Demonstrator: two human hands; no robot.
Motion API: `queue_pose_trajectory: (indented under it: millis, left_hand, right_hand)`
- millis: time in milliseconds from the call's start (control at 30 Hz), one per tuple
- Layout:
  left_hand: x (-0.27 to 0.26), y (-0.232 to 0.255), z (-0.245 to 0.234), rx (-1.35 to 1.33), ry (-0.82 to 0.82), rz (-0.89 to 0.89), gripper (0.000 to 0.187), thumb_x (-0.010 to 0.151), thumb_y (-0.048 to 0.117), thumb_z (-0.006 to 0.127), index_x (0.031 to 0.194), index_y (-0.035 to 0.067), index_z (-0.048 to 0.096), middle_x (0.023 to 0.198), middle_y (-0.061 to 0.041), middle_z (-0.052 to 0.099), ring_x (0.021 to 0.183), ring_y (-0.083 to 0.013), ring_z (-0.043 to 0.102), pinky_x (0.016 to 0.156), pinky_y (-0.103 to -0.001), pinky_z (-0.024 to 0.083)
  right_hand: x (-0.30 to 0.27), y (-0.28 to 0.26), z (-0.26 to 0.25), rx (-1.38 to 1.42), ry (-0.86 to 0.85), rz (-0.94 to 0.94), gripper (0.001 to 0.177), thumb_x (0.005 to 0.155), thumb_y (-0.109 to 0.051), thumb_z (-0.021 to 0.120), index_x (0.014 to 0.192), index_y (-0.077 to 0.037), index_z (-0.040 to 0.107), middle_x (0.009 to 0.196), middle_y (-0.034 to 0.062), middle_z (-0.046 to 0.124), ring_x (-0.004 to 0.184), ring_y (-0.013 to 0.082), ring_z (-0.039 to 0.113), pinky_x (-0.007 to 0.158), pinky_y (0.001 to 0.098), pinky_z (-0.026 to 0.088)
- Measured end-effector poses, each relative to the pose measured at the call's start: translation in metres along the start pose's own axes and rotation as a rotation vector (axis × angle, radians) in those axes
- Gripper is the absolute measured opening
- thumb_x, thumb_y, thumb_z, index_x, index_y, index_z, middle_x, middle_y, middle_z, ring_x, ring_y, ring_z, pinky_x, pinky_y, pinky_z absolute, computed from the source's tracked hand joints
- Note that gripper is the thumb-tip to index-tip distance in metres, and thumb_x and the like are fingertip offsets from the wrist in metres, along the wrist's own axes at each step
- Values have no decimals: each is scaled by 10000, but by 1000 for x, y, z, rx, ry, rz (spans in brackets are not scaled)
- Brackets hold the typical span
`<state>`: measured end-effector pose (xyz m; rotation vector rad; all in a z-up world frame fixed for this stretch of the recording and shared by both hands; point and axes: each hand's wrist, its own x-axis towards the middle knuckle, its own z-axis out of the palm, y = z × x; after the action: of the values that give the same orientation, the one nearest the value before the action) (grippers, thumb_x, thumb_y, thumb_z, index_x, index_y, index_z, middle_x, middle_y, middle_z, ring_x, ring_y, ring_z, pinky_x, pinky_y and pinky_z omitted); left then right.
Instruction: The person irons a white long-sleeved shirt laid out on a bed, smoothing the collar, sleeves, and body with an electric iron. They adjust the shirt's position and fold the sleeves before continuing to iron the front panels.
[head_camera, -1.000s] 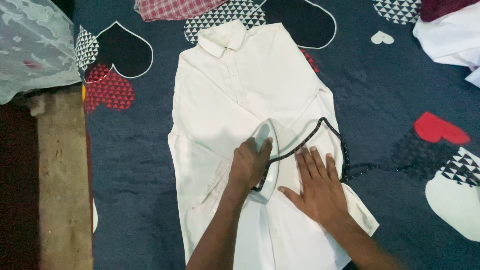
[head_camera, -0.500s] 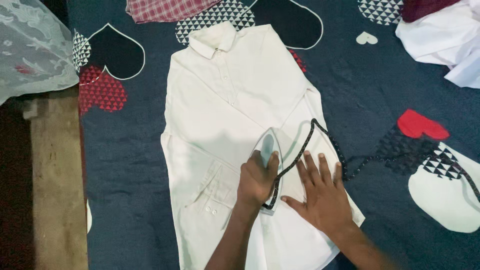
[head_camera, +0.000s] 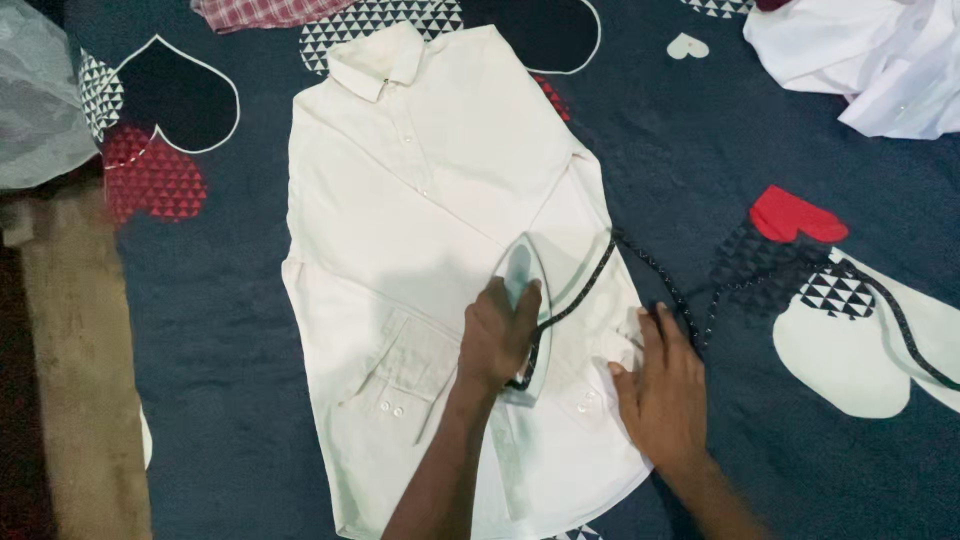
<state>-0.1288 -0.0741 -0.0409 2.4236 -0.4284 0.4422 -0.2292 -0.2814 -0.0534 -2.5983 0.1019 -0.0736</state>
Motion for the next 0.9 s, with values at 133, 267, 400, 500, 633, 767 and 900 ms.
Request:
queue_pose_trajectory:
  millis: [133, 267, 400, 500, 633, 767, 900]
  left_hand:
    - [-20, 3, 3, 103, -441, 53, 399, 931, -24, 659, 1330, 0, 645, 957, -280, 581, 717, -352, 546, 526, -476, 426]
    - [-14, 9, 9, 199, 115, 333, 388, 883, -45, 632, 1271, -38, 620, 1105, -329, 584, 814, -357, 560, 615, -419, 473]
    - [7, 20, 8, -208, -95, -230, 192, 994, 124, 651, 1015, -64, 617, 752, -251, 585, 591, -357, 563, 517, -436, 444]
    - [16, 34, -1, -386, -321, -726, 378, 1019, 277, 643, 904, -81, 601, 590, -199, 582, 513, -347, 616, 500, -442, 473]
    - [1, 39, -10, -300, -423, -474, 270, 1013, 238, 584, 1012, -6, 698, 671, -200, 579, 548, -376, 588, 478, -459, 455]
    - [-24, 31, -6, -90, -361, -71, 237, 971, 127, 579, 1135, 16, 710, 819, -235, 589, 570, -354, 600, 447, -443, 441]
    - [-27, 25, 10, -150, -255, -31, 212, 992, 89, 620, 1170, 11, 705, 862, -244, 585, 589, -349, 585, 472, -440, 428]
  right_hand:
    - [6, 8, -11, 46, 39, 175, 476, 1031, -258, 528, 1411, 27, 496, 1282, 306, 617, 1122, 427, 628, 962, 525, 500]
    - [17, 18, -26, 59, -101, 209, 331, 1022, -293, 543, 1227, -44, 615, 845, 229, 736, 673, 357, 735, 590, 446, 580]
    - [14, 30, -33, -24, -335, 271, 408, 944, -429, 607, 1126, -64, 618, 553, 159, 683, 472, 320, 695, 477, 449, 552]
    - [3, 40, -35, -80, -379, 324, 383, 960, -454, 589, 1047, -88, 664, 568, 128, 690, 456, 288, 694, 464, 433, 551]
    - [-12, 43, -36, -85, -281, 391, 364, 965, -446, 602, 950, -103, 723, 569, 116, 686, 448, 264, 668, 485, 416, 532]
    - [-14, 35, -34, -125, -261, 463, 373, 976, -479, 619, 998, -118, 712, 619, 71, 696, 502, 225, 686, 528, 409, 553]
    - [-16, 18, -38, -28, -97, 412, 489, 922, -424, 657, 1282, -94, 628, 858, 116, 681, 582, 239, 703, 515, 403, 565]
